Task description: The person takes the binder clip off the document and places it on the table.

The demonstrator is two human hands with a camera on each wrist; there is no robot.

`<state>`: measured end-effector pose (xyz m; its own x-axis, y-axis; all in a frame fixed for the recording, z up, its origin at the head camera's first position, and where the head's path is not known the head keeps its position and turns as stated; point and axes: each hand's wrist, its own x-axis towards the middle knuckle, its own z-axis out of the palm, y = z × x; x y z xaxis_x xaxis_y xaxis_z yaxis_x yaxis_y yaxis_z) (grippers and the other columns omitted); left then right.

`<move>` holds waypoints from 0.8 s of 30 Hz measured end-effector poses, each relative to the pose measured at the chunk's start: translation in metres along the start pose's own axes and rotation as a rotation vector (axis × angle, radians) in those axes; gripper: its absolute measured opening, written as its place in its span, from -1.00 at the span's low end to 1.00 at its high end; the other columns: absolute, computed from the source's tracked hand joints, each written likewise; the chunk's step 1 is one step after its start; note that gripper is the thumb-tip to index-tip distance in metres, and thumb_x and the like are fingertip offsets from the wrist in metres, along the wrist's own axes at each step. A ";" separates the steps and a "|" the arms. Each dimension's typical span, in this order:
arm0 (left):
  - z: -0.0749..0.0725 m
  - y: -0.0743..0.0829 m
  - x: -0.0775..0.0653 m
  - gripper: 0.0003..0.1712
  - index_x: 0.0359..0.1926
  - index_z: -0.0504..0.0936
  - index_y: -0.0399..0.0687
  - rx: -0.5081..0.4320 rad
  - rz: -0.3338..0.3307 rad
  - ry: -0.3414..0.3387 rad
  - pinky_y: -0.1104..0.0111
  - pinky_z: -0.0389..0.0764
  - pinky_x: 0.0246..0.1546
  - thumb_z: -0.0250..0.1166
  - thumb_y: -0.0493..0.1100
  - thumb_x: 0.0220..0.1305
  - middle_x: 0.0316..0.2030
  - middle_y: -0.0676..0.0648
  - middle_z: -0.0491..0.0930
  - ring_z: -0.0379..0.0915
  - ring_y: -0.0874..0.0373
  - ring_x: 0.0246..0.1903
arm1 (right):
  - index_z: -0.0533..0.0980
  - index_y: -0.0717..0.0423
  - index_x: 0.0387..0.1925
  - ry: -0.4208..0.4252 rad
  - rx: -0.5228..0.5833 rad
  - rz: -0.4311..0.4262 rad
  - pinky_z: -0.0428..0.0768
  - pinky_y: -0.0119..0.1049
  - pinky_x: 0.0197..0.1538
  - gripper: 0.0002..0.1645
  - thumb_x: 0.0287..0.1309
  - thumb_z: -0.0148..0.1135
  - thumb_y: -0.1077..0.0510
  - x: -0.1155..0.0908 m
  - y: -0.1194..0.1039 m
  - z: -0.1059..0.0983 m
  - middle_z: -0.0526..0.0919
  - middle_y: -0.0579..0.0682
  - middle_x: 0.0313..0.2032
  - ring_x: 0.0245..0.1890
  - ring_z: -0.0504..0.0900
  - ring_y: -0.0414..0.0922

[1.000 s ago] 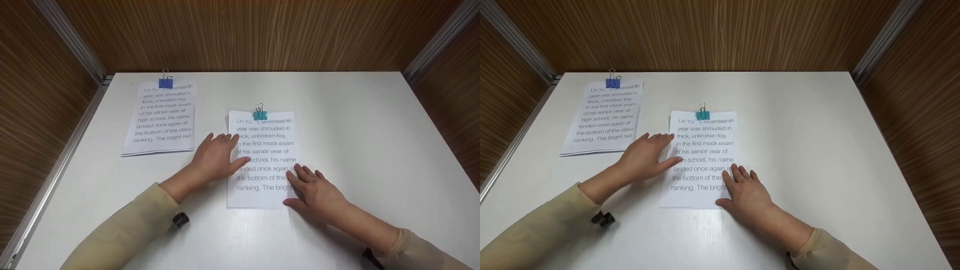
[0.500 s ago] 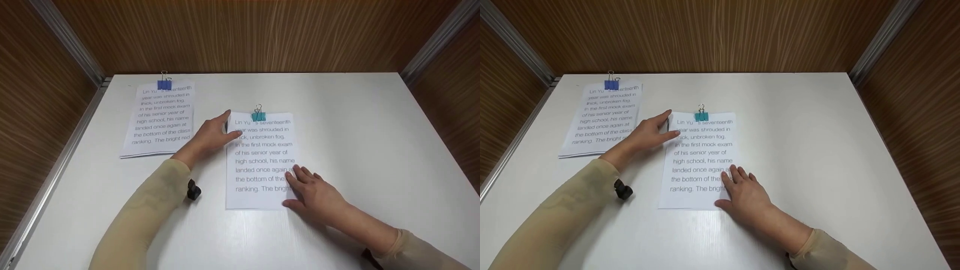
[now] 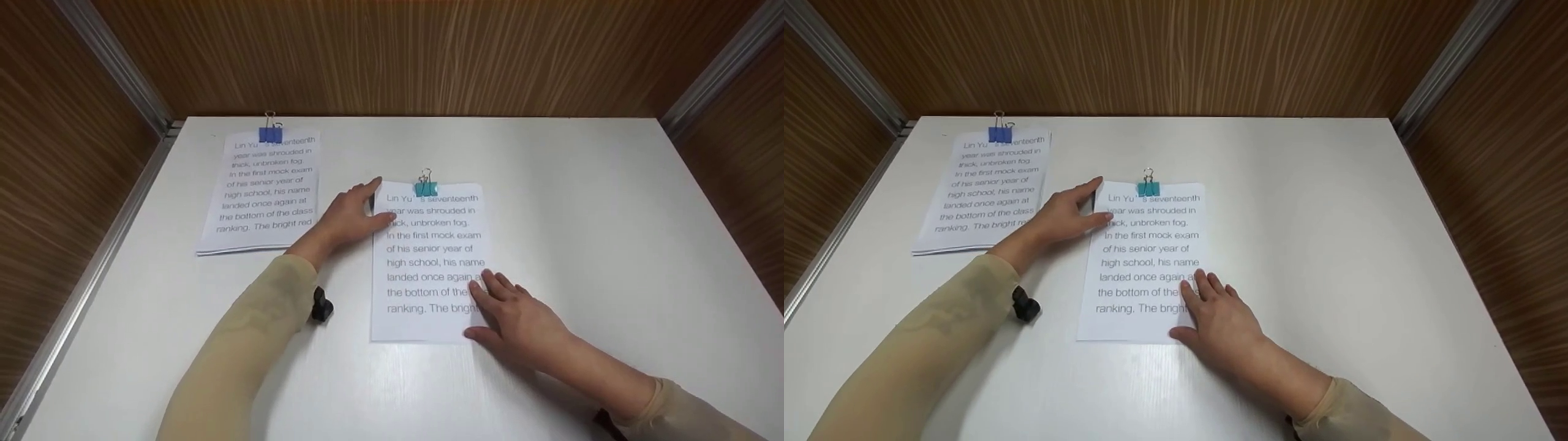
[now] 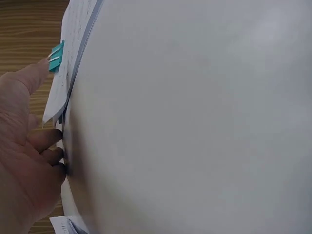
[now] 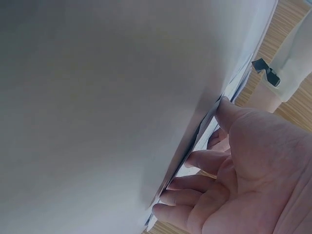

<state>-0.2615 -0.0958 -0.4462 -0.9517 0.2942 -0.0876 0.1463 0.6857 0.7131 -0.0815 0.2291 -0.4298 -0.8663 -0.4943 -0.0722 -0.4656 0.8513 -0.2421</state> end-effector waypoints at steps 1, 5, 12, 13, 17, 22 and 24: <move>0.000 0.000 0.001 0.08 0.71 0.11 0.11 -0.022 0.005 0.001 0.13 0.03 0.61 0.40 0.26 0.34 0.61 -0.14 0.21 0.02 -0.07 0.62 | 0.40 0.25 0.51 0.004 0.000 -0.001 0.44 0.28 0.39 -0.08 0.36 0.40 -0.22 0.000 0.000 0.000 0.34 0.37 0.50 0.48 0.34 0.36; 0.002 0.003 0.003 0.05 0.70 0.13 0.06 -0.126 0.031 0.005 0.27 0.07 0.59 0.45 0.16 0.36 0.56 -0.07 0.33 0.11 0.07 0.59 | 0.41 0.24 0.50 0.016 0.007 -0.002 0.46 0.28 0.37 -0.09 0.36 0.41 -0.21 -0.002 0.000 -0.001 0.35 0.37 0.49 0.47 0.36 0.36; 0.003 0.011 0.008 -0.15 0.63 0.30 0.04 -0.384 0.023 0.067 0.29 0.59 0.24 0.44 -0.10 0.43 0.30 -0.20 0.62 0.58 0.06 0.26 | 0.41 0.21 0.51 0.003 0.009 0.020 0.49 0.28 0.34 -0.08 0.35 0.41 -0.23 -0.001 -0.001 0.000 0.34 0.34 0.51 0.47 0.36 0.37; 0.003 0.012 0.009 -0.17 0.63 0.31 0.04 -0.418 0.016 0.064 0.29 0.66 0.12 0.43 -0.14 0.44 0.23 -0.21 0.65 0.64 0.05 0.17 | 0.41 0.21 0.51 0.001 0.009 0.023 0.49 0.28 0.34 -0.08 0.35 0.41 -0.23 0.000 -0.002 0.000 0.34 0.34 0.51 0.47 0.35 0.37; 0.002 0.014 0.010 -0.22 0.63 0.32 0.08 -0.468 -0.022 0.027 0.31 0.68 -0.13 0.36 -0.22 0.49 0.11 -0.20 0.69 0.70 0.05 -0.05 | 0.41 0.20 0.52 -0.009 0.004 0.032 0.49 0.28 0.35 -0.08 0.34 0.41 -0.24 0.000 -0.002 0.000 0.33 0.33 0.52 0.48 0.34 0.36; 0.005 0.012 0.013 -0.30 0.59 0.39 0.03 -0.496 -0.015 -0.005 0.30 0.68 0.01 0.28 -0.33 0.50 0.24 -0.18 0.64 0.69 0.06 0.00 | 0.41 0.19 0.52 -0.005 0.005 0.033 0.50 0.28 0.34 -0.07 0.34 0.41 -0.24 0.000 -0.002 -0.001 0.33 0.32 0.52 0.48 0.35 0.36; 0.006 0.012 0.015 -0.31 0.56 0.43 0.02 -0.514 -0.016 -0.007 0.29 0.65 0.08 0.25 -0.38 0.48 0.33 -0.15 0.58 0.66 0.07 0.06 | 0.41 0.20 0.51 0.002 0.005 0.029 0.51 0.29 0.33 -0.08 0.34 0.41 -0.24 0.000 -0.002 -0.001 0.33 0.33 0.52 0.48 0.35 0.36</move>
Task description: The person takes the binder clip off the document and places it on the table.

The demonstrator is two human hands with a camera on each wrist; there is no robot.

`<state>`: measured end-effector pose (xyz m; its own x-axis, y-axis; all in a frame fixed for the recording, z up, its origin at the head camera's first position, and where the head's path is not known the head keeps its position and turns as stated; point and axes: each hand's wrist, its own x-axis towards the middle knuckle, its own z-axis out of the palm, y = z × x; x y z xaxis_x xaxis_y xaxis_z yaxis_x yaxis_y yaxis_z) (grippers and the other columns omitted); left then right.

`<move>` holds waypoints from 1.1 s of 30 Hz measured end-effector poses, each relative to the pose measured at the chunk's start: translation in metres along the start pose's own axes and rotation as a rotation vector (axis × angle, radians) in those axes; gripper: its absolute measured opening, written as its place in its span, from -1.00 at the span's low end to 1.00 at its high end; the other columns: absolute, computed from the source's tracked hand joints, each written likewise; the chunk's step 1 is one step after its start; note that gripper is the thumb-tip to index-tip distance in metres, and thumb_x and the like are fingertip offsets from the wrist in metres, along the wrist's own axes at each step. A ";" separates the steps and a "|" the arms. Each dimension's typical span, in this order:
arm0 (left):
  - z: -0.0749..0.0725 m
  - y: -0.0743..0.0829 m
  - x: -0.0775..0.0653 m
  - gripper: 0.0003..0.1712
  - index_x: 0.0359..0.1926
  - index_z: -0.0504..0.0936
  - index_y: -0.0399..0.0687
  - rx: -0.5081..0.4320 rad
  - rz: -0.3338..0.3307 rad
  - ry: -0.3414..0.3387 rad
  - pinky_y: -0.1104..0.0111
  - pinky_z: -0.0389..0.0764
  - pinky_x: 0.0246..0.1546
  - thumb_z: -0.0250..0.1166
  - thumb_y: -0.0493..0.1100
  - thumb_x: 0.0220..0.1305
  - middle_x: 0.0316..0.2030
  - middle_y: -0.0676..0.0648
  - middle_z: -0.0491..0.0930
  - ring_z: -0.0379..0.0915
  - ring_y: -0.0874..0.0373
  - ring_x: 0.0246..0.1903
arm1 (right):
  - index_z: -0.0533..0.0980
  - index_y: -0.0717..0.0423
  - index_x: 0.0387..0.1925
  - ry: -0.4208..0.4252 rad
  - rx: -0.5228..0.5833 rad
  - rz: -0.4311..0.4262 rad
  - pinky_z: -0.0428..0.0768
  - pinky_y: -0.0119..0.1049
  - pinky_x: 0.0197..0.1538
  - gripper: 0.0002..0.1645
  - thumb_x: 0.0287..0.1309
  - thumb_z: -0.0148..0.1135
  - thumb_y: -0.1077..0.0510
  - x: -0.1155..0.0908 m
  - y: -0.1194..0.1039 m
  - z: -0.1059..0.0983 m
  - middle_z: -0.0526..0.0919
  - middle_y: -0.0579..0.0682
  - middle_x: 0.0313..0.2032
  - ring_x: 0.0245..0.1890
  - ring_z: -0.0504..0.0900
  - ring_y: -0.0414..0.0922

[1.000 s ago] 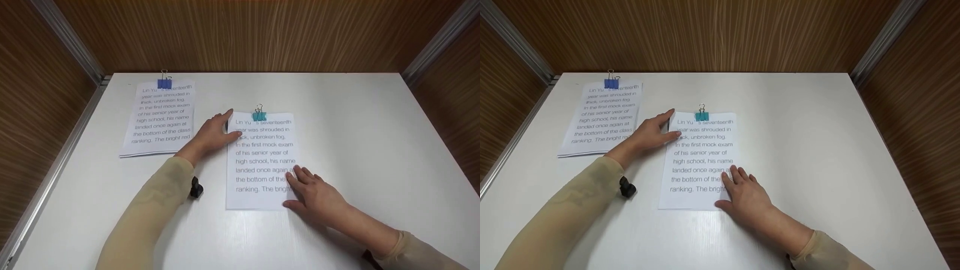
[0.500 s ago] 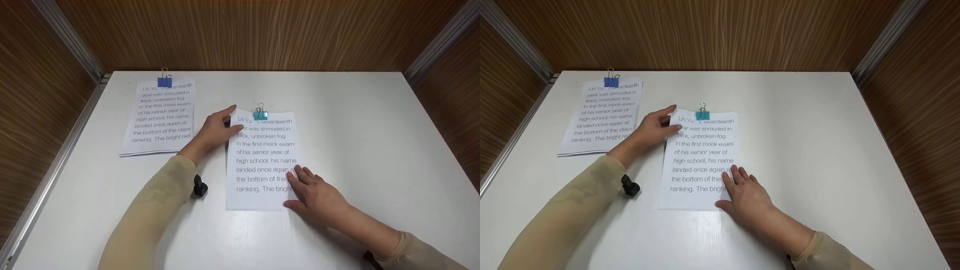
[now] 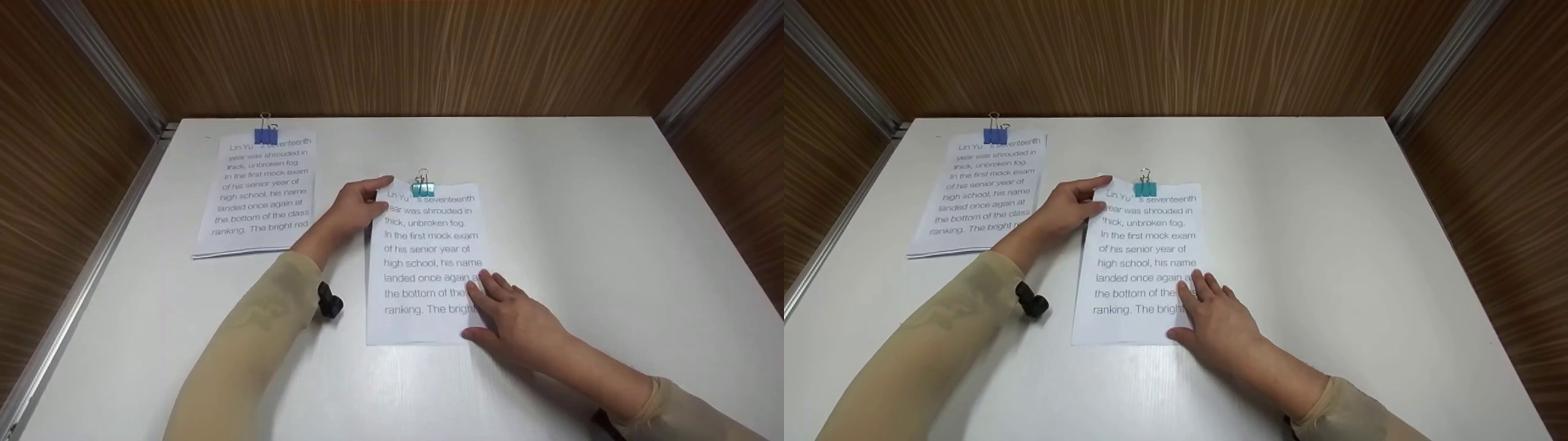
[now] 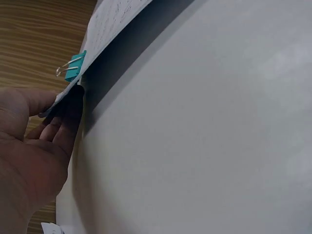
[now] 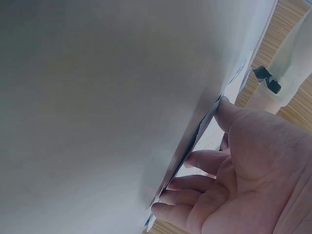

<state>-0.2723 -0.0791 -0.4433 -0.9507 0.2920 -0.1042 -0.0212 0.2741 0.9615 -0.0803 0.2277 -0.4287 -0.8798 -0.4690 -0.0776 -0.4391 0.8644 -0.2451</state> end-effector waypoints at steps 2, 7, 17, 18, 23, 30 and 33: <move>0.001 -0.001 0.001 -0.32 0.53 0.47 0.02 -0.015 -0.003 0.007 0.29 0.63 0.13 0.23 -0.42 0.46 0.37 -0.13 0.55 0.63 0.07 0.10 | 0.42 0.20 0.51 0.002 0.000 -0.002 0.51 0.29 0.32 -0.08 0.34 0.41 -0.24 0.000 0.000 0.000 0.34 0.33 0.51 0.47 0.36 0.36; 0.004 0.000 0.001 -0.34 0.49 0.53 0.02 -0.050 -0.051 0.013 0.30 0.54 0.27 0.19 -0.45 0.44 0.39 -0.08 0.55 0.60 0.13 0.17 | 0.41 0.20 0.52 -0.002 -0.002 -0.003 0.51 0.28 0.32 -0.08 0.36 0.39 -0.25 -0.002 0.000 -0.001 0.33 0.33 0.52 0.48 0.36 0.36; 0.004 0.008 0.000 -0.38 0.47 0.54 0.09 0.029 -0.038 0.058 0.29 0.18 0.55 0.21 -0.40 0.48 0.51 -0.05 0.41 0.26 0.15 0.51 | 0.39 0.21 0.53 -0.029 0.028 -0.001 0.47 0.31 0.35 -0.07 0.36 0.38 -0.25 0.000 0.002 -0.005 0.32 0.35 0.52 0.48 0.33 0.37; 0.004 0.009 -0.001 -0.38 0.47 0.55 0.08 0.036 -0.027 0.064 0.29 0.17 0.55 0.21 -0.41 0.47 0.52 -0.04 0.40 0.23 0.13 0.53 | 0.39 0.20 0.53 -0.034 0.035 0.001 0.46 0.33 0.35 -0.07 0.36 0.39 -0.25 0.001 0.002 -0.006 0.33 0.34 0.51 0.49 0.33 0.37; 0.007 0.016 -0.005 -0.39 0.46 0.55 0.06 0.050 0.027 0.082 0.32 0.17 0.55 0.20 -0.43 0.48 0.50 -0.01 0.42 0.20 0.13 0.55 | 0.38 0.21 0.53 -0.008 0.074 0.022 0.47 0.32 0.35 -0.06 0.36 0.39 -0.25 0.006 0.008 -0.019 0.33 0.34 0.51 0.49 0.34 0.35; 0.011 0.030 -0.019 -0.40 0.43 0.58 0.03 0.013 0.115 0.108 0.33 0.42 0.39 0.20 -0.44 0.46 0.42 -0.03 0.52 0.51 0.14 0.30 | 0.44 0.24 0.48 0.216 0.257 0.063 0.51 0.22 0.36 -0.19 0.43 0.38 -0.14 0.034 0.025 -0.059 0.50 0.29 0.41 0.25 0.63 0.29; 0.013 0.035 -0.025 -0.41 0.41 0.60 0.06 0.000 0.133 0.114 0.34 0.50 0.30 0.21 -0.45 0.47 0.41 0.01 0.54 0.54 0.18 0.23 | 0.51 0.23 0.41 0.332 0.354 0.066 0.53 0.17 0.35 -0.30 0.43 0.40 -0.06 0.052 0.033 -0.078 0.62 0.25 0.31 0.17 0.69 0.23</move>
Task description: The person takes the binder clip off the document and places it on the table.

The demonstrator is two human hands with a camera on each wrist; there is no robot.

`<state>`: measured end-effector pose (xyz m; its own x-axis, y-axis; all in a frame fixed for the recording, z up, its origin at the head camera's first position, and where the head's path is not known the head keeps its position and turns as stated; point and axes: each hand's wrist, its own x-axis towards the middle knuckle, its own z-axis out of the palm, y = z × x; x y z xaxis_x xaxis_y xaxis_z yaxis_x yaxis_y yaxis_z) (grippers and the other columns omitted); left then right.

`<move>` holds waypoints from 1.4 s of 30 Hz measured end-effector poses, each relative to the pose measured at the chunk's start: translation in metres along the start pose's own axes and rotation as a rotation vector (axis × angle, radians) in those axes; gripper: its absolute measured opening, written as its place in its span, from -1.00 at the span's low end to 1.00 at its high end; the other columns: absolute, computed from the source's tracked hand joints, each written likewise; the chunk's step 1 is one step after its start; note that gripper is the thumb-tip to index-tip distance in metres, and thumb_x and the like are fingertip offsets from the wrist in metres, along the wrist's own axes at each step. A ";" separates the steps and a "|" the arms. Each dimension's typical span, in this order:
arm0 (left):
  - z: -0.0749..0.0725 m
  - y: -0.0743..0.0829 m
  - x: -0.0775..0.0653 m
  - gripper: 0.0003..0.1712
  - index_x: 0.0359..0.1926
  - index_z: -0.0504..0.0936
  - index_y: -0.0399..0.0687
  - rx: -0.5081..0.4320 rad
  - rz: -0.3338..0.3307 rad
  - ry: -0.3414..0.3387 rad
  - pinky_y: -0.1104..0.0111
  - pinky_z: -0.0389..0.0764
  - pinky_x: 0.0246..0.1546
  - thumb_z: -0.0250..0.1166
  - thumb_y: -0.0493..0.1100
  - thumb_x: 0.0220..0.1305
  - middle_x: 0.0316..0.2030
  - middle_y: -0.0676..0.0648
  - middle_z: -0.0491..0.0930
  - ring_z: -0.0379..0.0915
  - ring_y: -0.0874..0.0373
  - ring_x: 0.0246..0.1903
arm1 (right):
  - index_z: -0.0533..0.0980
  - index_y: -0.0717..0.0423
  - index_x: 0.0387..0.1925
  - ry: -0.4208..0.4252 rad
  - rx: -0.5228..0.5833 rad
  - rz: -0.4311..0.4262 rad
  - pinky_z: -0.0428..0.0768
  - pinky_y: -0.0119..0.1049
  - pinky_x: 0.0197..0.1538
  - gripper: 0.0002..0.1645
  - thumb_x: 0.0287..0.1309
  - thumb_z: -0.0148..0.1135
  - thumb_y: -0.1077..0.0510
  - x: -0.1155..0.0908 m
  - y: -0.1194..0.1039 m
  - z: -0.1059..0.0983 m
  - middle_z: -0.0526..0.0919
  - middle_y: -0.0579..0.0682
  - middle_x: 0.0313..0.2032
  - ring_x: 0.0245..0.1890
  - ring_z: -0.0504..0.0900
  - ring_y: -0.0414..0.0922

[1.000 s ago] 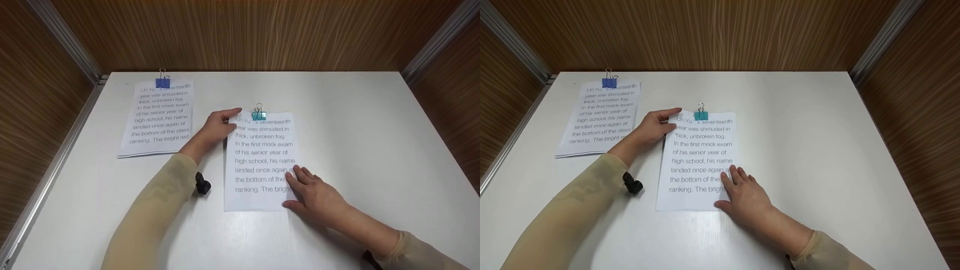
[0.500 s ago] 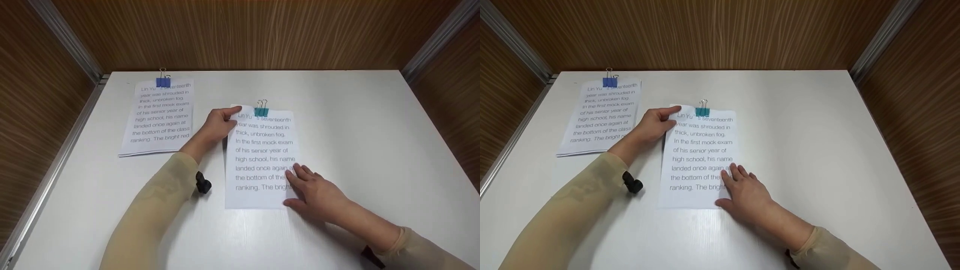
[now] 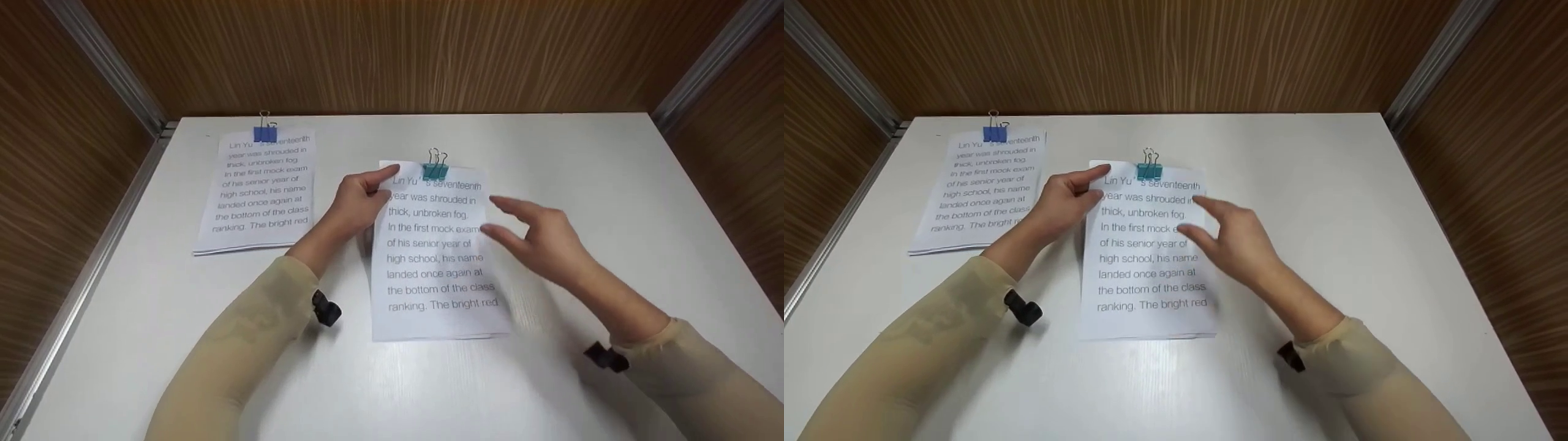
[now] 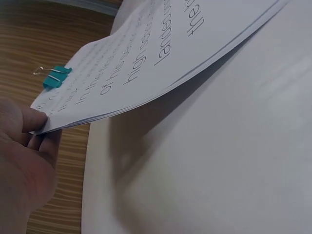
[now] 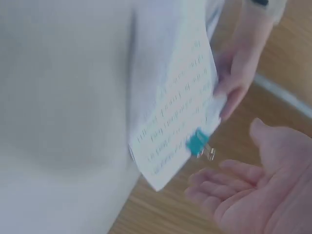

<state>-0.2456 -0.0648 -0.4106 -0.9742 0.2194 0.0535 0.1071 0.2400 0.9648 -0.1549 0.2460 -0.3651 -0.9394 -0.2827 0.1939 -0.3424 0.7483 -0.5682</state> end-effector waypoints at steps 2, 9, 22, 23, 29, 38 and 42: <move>0.001 0.003 -0.003 -0.41 0.41 0.60 0.07 -0.008 0.013 -0.001 0.36 0.52 0.28 0.21 -0.45 0.47 0.41 0.03 0.53 0.53 0.21 0.24 | 0.55 0.22 0.38 0.052 0.064 0.002 0.57 0.12 0.32 -0.36 0.42 0.41 -0.03 0.018 0.001 -0.008 0.68 0.23 0.25 0.10 0.73 0.18; 0.007 0.013 -0.013 -0.42 0.41 0.59 0.06 -0.065 0.056 -0.029 0.37 0.64 0.05 0.20 -0.44 0.49 0.39 0.04 0.56 0.63 0.18 0.09 | 0.55 0.14 0.39 0.050 0.242 0.051 0.57 -0.03 0.34 -0.35 0.37 0.46 0.01 0.075 0.011 -0.020 0.69 0.16 0.22 0.25 0.65 0.07; 0.009 0.019 -0.023 -0.42 0.41 0.61 0.16 -0.081 0.057 -0.072 0.41 0.62 -0.25 0.22 -0.40 0.51 0.28 0.03 0.65 0.66 0.14 -0.03 | 0.53 0.07 0.42 -0.200 0.389 0.065 0.54 -0.38 0.23 -0.33 0.37 0.46 -0.01 0.119 0.021 -0.022 0.65 0.06 0.30 0.30 0.61 -0.03; 0.009 0.020 -0.023 -0.42 0.41 0.61 0.16 -0.086 0.055 -0.072 0.40 0.63 -0.25 0.22 -0.40 0.50 0.27 0.02 0.66 0.67 0.13 -0.04 | 0.53 0.07 0.42 -0.218 0.397 0.061 0.53 -0.38 0.25 -0.34 0.38 0.46 0.00 0.121 0.020 -0.022 0.65 0.06 0.29 0.30 0.61 -0.04; 0.008 0.022 -0.023 -0.43 0.40 0.62 0.16 -0.097 0.046 -0.076 0.40 0.65 -0.21 0.22 -0.41 0.50 0.26 0.01 0.67 0.68 0.14 -0.05 | 0.54 0.04 0.43 -0.306 0.409 0.072 0.44 -0.21 0.37 -0.34 0.40 0.43 -0.04 0.124 0.016 -0.021 0.65 0.04 0.30 0.27 0.61 -0.09; 0.008 0.022 -0.023 -0.42 0.42 0.61 0.16 -0.109 0.047 -0.101 0.39 0.64 -0.19 0.20 -0.40 0.52 0.23 0.04 0.68 0.69 0.14 -0.03 | 0.62 0.03 0.32 -0.315 0.454 0.110 0.47 -0.25 0.25 -0.46 0.42 0.41 -0.06 0.124 0.012 -0.018 0.71 0.00 0.21 0.15 0.67 -0.09; 0.008 0.021 -0.022 -0.42 0.42 0.61 0.14 -0.095 0.051 -0.097 0.40 0.64 -0.20 0.21 -0.41 0.51 0.24 0.04 0.68 0.68 0.15 -0.03 | 0.63 0.06 0.30 -0.299 0.450 0.106 0.49 -0.28 0.21 -0.48 0.43 0.40 -0.06 0.123 0.012 -0.015 0.71 0.01 0.20 0.13 0.68 -0.09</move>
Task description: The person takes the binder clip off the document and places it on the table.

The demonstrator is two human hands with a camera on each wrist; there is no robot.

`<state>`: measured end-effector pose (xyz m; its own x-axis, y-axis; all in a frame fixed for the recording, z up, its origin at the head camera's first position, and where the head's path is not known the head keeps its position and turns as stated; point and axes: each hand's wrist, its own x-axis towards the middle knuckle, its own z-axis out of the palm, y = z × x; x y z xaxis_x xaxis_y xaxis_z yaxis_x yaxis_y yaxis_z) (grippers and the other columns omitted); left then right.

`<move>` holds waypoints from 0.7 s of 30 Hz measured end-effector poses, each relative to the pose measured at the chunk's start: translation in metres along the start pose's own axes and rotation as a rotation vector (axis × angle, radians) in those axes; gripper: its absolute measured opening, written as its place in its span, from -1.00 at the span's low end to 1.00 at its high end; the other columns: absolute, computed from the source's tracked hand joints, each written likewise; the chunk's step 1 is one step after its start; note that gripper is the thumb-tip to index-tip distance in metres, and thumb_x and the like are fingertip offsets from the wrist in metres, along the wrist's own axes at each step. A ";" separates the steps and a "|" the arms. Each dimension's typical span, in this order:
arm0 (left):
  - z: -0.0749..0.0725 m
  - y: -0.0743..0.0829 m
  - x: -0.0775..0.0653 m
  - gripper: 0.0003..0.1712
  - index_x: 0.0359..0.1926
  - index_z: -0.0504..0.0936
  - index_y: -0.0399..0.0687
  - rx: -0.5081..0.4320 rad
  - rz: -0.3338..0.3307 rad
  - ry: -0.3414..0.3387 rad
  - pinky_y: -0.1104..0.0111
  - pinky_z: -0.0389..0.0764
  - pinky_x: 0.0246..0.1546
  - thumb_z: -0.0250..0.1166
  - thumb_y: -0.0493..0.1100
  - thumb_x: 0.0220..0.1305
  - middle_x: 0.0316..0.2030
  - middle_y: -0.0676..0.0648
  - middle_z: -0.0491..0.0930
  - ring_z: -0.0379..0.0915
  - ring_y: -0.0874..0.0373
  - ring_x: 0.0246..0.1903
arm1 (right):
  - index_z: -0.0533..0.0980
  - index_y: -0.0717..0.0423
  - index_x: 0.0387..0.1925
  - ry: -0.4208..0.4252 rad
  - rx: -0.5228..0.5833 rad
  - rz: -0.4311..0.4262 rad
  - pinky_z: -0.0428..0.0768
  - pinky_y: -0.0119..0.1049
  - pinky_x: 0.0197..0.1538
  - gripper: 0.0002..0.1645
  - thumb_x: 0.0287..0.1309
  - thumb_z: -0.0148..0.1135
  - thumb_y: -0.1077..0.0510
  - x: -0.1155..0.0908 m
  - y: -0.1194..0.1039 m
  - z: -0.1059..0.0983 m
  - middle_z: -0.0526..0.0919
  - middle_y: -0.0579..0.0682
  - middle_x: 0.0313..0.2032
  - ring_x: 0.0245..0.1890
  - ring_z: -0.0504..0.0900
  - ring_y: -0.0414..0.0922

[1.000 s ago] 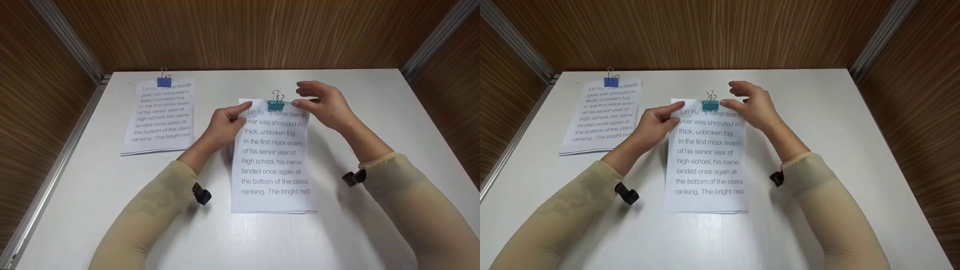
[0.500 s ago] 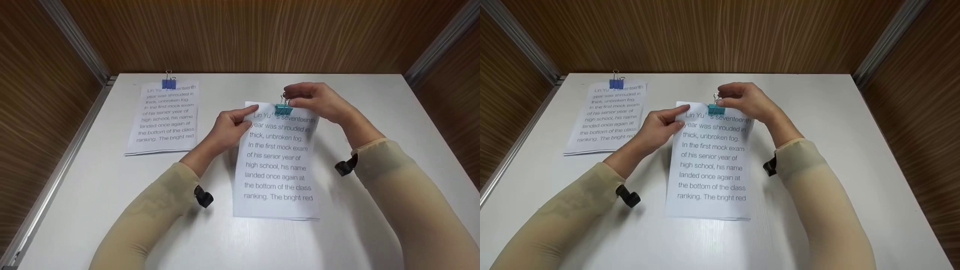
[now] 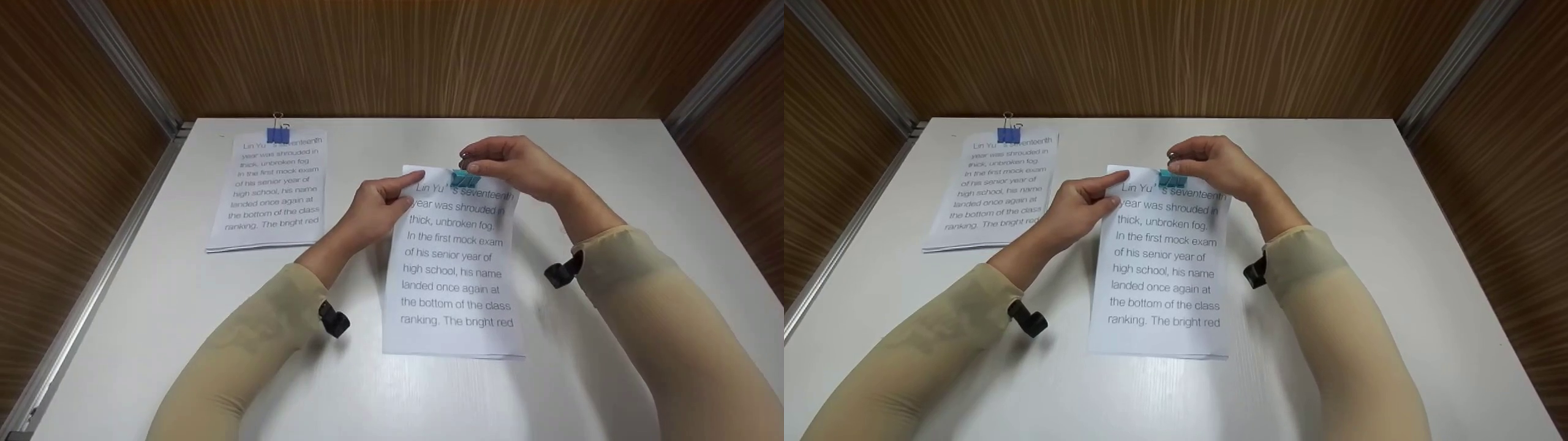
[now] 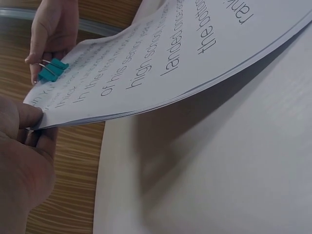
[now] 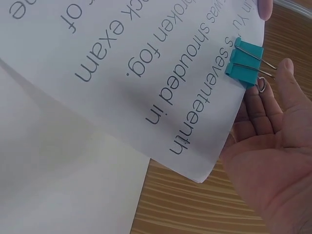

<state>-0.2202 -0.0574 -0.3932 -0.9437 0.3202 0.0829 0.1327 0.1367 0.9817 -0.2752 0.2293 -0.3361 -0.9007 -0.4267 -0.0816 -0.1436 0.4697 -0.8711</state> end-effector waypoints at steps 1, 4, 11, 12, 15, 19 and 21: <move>0.000 0.000 0.000 -0.42 0.42 0.61 0.13 -0.001 0.003 -0.001 0.40 0.64 -0.21 0.21 -0.42 0.51 0.24 0.04 0.68 0.69 0.15 -0.04 | 0.63 0.06 0.29 0.007 -0.002 -0.001 0.50 -0.29 0.20 -0.48 0.43 0.40 -0.06 0.000 0.000 0.000 0.71 0.01 0.19 0.12 0.68 -0.09; 0.000 0.000 0.000 -0.42 0.42 0.60 0.10 -0.003 0.015 -0.001 0.40 0.64 -0.22 0.21 -0.43 0.50 0.23 0.01 0.69 0.70 0.13 -0.05 | 0.65 0.07 0.26 0.039 0.007 -0.008 0.52 -0.31 0.15 -0.51 0.42 0.41 -0.05 -0.001 0.000 0.001 0.73 0.01 0.16 0.09 0.69 -0.11; -0.001 -0.003 -0.001 -0.42 0.42 0.60 0.11 -0.011 -0.010 0.002 0.42 0.64 -0.26 0.20 -0.42 0.50 0.21 -0.02 0.70 0.71 0.12 -0.04 | 0.66 0.10 0.21 0.177 0.067 -0.089 0.50 -0.14 0.35 -0.59 0.47 0.36 0.01 -0.005 0.002 -0.008 0.76 0.03 0.06 0.08 0.70 -0.07; -0.001 -0.003 -0.001 -0.42 0.42 0.60 0.12 -0.009 -0.014 0.004 0.42 0.64 -0.26 0.20 -0.42 0.50 0.22 -0.02 0.70 0.71 0.12 -0.04 | 0.66 0.09 0.22 0.200 0.079 -0.090 0.48 -0.09 0.39 -0.59 0.47 0.35 0.01 -0.007 0.002 -0.011 0.75 0.03 0.07 0.08 0.70 -0.07; -0.002 -0.005 -0.001 -0.42 0.41 0.62 0.13 -0.010 -0.016 0.020 0.41 0.65 -0.27 0.21 -0.42 0.50 0.20 -0.03 0.71 0.71 0.12 -0.05 | 0.64 0.06 0.26 0.259 0.110 -0.071 0.40 0.03 0.48 -0.55 0.46 0.36 -0.02 -0.012 0.006 -0.022 0.73 0.02 0.12 0.09 0.70 -0.07; -0.002 -0.009 -0.001 -0.43 0.38 0.64 0.12 -0.014 -0.014 0.046 0.42 0.66 -0.27 0.23 -0.43 0.48 0.18 -0.02 0.72 0.71 0.12 -0.06 | 0.58 0.00 0.34 0.309 0.131 -0.013 0.42 -0.03 0.49 -0.46 0.43 0.38 -0.06 -0.024 0.016 -0.040 0.70 0.02 0.17 0.11 0.70 -0.09; -0.002 -0.012 0.000 -0.43 0.37 0.65 0.11 -0.018 -0.008 0.049 0.42 0.66 -0.24 0.22 -0.43 0.47 0.18 -0.02 0.72 0.70 0.13 -0.04 | 0.57 -0.02 0.34 0.334 0.128 0.012 0.51 -0.17 0.41 -0.46 0.42 0.39 -0.06 -0.031 0.025 -0.050 0.70 0.02 0.14 0.09 0.69 -0.09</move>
<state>-0.2224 -0.0612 -0.4043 -0.9586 0.2725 0.0825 0.1194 0.1218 0.9853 -0.2711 0.2931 -0.3311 -0.9894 -0.1353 0.0527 -0.0990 0.3630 -0.9265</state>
